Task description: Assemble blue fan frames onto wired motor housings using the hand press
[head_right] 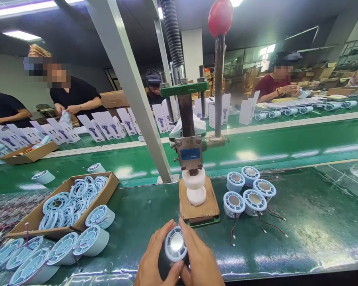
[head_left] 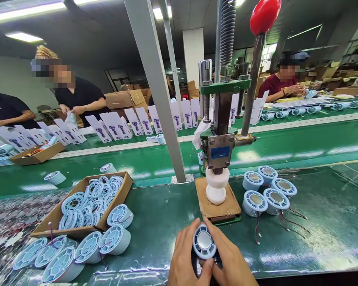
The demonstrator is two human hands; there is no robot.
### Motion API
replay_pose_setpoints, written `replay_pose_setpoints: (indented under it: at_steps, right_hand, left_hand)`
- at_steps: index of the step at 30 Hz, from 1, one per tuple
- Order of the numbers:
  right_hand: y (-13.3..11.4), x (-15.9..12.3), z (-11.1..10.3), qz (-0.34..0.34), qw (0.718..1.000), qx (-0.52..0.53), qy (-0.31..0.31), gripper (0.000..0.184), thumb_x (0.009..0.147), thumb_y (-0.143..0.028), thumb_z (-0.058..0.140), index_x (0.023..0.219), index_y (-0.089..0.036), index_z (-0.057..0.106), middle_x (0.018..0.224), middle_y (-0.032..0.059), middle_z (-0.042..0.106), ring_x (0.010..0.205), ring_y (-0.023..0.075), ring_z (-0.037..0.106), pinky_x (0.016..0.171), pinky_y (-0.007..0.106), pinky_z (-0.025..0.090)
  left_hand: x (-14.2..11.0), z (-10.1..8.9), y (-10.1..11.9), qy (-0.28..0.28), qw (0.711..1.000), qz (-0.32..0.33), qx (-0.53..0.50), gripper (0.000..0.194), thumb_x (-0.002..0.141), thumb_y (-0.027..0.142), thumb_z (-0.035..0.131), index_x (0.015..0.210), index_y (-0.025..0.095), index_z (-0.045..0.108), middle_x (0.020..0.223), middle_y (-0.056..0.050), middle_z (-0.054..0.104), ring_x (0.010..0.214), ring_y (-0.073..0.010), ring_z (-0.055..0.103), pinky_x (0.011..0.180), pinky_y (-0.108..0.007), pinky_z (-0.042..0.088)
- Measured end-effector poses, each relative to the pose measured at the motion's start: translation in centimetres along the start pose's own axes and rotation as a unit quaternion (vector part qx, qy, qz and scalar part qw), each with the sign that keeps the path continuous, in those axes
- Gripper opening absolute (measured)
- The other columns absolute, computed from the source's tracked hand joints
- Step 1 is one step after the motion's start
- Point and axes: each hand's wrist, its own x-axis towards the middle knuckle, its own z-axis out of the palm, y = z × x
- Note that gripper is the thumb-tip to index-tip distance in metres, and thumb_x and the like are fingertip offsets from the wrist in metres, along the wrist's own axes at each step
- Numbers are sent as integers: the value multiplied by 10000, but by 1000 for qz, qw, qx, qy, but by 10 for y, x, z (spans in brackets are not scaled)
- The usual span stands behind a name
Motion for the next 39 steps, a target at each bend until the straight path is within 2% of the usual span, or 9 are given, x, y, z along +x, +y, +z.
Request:
replay_pose_setpoints:
  at_steps: [11, 14, 17, 20, 23, 27, 30, 35, 39]
  right_hand:
    - [-8, 1, -11, 13, 987, -140, -79, 810, 754, -57, 431, 1531, -111, 207, 1518, 122, 278, 1374, 234, 375, 1083, 370, 428]
    - [-49, 18, -75, -52, 971, -191, -132, 858, 678, -86, 592, 1494, -110, 329, 1471, 153, 365, 1288, 284, 488, 975, 333, 532]
    - [-122, 58, -173, -184, 944, -244, 124, 631, 823, -171, 567, 1437, -219, 429, 1411, 69, 479, 1284, 217, 496, 1054, 357, 448]
    - [-188, 125, -262, -197, 869, -304, 338, 458, 851, -327, 464, 1200, -72, 614, 1352, 67, 521, 1231, 218, 495, 930, 303, 393]
    - [-215, 200, -308, -197, 889, -200, 361, 664, 735, -303, 95, 720, 194, 535, 1233, 205, 509, 1123, 166, 505, 687, 215, 385]
    - [-205, 256, -313, -174, 937, -111, 284, 783, 265, -119, -185, 688, 389, 234, 936, 156, 500, 780, -3, 507, 452, 270, 377]
    - [-195, 259, -306, -175, 941, -82, 277, 942, 148, -125, -175, 810, 433, 196, 908, 106, 491, 689, -60, 465, 431, 255, 363]
    - [-196, 260, -310, -177, 933, -53, 309, 556, 923, -167, 97, 1166, 111, 513, 961, 67, 666, 454, -77, 541, 500, 29, 323]
    - [-207, 241, -314, -178, 929, -39, 322, 372, 988, -122, 247, 1118, -3, 575, 859, 2, 645, 432, -21, 518, 427, 91, 395]
  left_hand:
    - [-10, 21, -12, 17, 998, -30, -44, 577, 871, 314, 520, 1427, 186, 435, 1432, -123, 509, 1304, -288, 491, 1052, -439, 450]
    - [-3, 15, -11, -7, 998, -34, -45, 570, 800, 267, 581, 1360, 185, 514, 1336, -112, 606, 1208, -282, 582, 1012, -403, 488]
    - [27, -7, -1, -53, 995, -65, -44, 534, 687, 229, 677, 1218, 203, 631, 1108, -62, 735, 1009, -259, 682, 914, -361, 544]
    - [77, -27, 13, -39, 996, -54, -56, 493, 696, 276, 711, 1177, 184, 652, 1091, -56, 738, 988, -244, 682, 924, -371, 529]
    - [124, -25, 26, -23, 993, -18, -112, 499, 700, 293, 732, 1167, 139, 646, 1097, -93, 730, 966, -249, 679, 915, -395, 520]
    - [154, 3, 38, -101, 969, 10, -227, 523, 674, 278, 758, 1153, 111, 635, 1109, -109, 724, 982, -244, 678, 895, -363, 525]
    - [159, 16, 41, -142, 957, 17, -251, 526, 679, 290, 750, 1157, 111, 624, 1117, -104, 721, 1006, -243, 676, 888, -344, 528]
    - [160, 14, 33, -171, 956, 8, -239, 409, 691, 279, 767, 1055, 124, 663, 1079, -96, 729, 999, -257, 667, 890, -350, 509]
    - [152, 19, 25, -173, 959, 4, -225, 482, 710, 271, 763, 1148, 135, 618, 1118, -96, 711, 1022, -262, 651, 913, -367, 492]
